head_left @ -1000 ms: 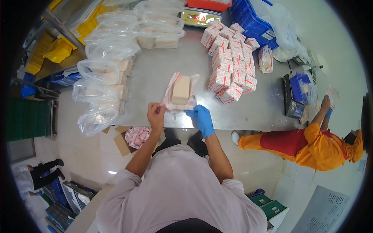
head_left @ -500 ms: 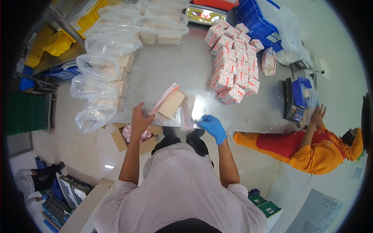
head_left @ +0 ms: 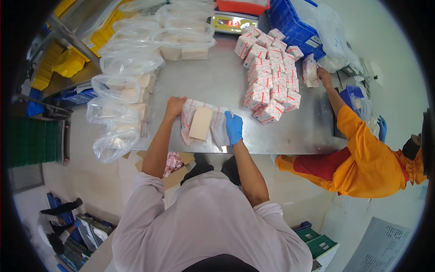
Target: The person unpacks small white blocks from a cardboard box and places them into clear plastic bags. They then seal the bags and stack them on a stainless steel table.
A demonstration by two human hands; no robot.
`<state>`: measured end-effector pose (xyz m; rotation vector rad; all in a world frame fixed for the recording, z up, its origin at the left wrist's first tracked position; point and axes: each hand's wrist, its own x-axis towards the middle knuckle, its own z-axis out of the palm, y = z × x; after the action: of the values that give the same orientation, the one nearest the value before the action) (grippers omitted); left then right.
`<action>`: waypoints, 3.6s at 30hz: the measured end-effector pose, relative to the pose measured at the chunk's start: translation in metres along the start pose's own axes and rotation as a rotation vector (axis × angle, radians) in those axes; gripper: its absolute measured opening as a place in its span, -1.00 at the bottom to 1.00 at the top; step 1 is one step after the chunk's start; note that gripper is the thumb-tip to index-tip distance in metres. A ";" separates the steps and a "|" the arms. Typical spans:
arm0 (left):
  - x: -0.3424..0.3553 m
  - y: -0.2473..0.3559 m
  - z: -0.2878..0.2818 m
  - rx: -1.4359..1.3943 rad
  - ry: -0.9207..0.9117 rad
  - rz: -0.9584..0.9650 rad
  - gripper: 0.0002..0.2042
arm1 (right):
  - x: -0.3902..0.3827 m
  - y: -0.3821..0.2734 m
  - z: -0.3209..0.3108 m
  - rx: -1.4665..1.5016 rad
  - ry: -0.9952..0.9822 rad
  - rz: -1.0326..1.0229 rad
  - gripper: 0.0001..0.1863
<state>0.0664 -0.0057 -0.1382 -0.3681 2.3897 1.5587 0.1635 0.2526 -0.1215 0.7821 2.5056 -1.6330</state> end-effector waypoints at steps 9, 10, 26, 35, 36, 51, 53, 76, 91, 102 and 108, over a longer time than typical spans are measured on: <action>-0.127 0.006 0.046 -0.715 -0.173 -0.088 -0.59 | -0.054 -0.010 0.002 0.687 -0.524 -0.231 -0.21; -0.138 0.020 0.055 -0.812 -0.116 -0.108 -0.62 | -0.062 -0.013 0.000 0.700 -0.516 -0.163 -0.20; -0.211 0.157 0.378 -0.464 -0.558 -0.078 -0.58 | -0.062 0.034 -0.307 0.750 0.106 0.106 -0.33; -0.063 0.258 0.572 -0.357 -0.208 0.435 -0.56 | 0.273 0.177 -0.414 0.139 0.056 -0.466 -0.44; -0.061 0.267 0.561 -0.252 -0.173 0.281 -0.57 | 0.282 0.146 -0.419 0.546 -0.063 -0.136 -0.43; -0.166 0.166 0.293 0.298 0.361 0.744 -0.24 | -0.019 0.074 -0.203 0.522 0.151 -0.085 -0.40; -0.162 0.160 0.294 0.173 0.215 0.703 -0.22 | -0.025 0.060 -0.174 0.500 0.151 -0.126 -0.28; -0.141 0.122 0.095 0.217 -0.056 0.694 -0.41 | -0.020 -0.062 -0.102 -0.032 -0.166 -0.396 -0.57; -0.165 0.112 0.083 0.004 0.045 0.644 -0.95 | -0.001 -0.062 -0.103 0.040 -0.208 -0.665 -0.88; -0.167 0.056 0.147 -0.045 0.129 0.262 -0.72 | -0.034 0.042 -0.085 0.147 -0.286 -0.383 -0.88; -0.131 0.058 0.142 -0.126 0.010 0.222 -0.77 | -0.028 -0.003 -0.081 0.042 -0.244 0.098 -0.73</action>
<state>0.1794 0.1565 -0.0978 -0.1388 2.4157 1.8118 0.2045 0.3117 -0.0742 0.6531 2.2383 -1.6422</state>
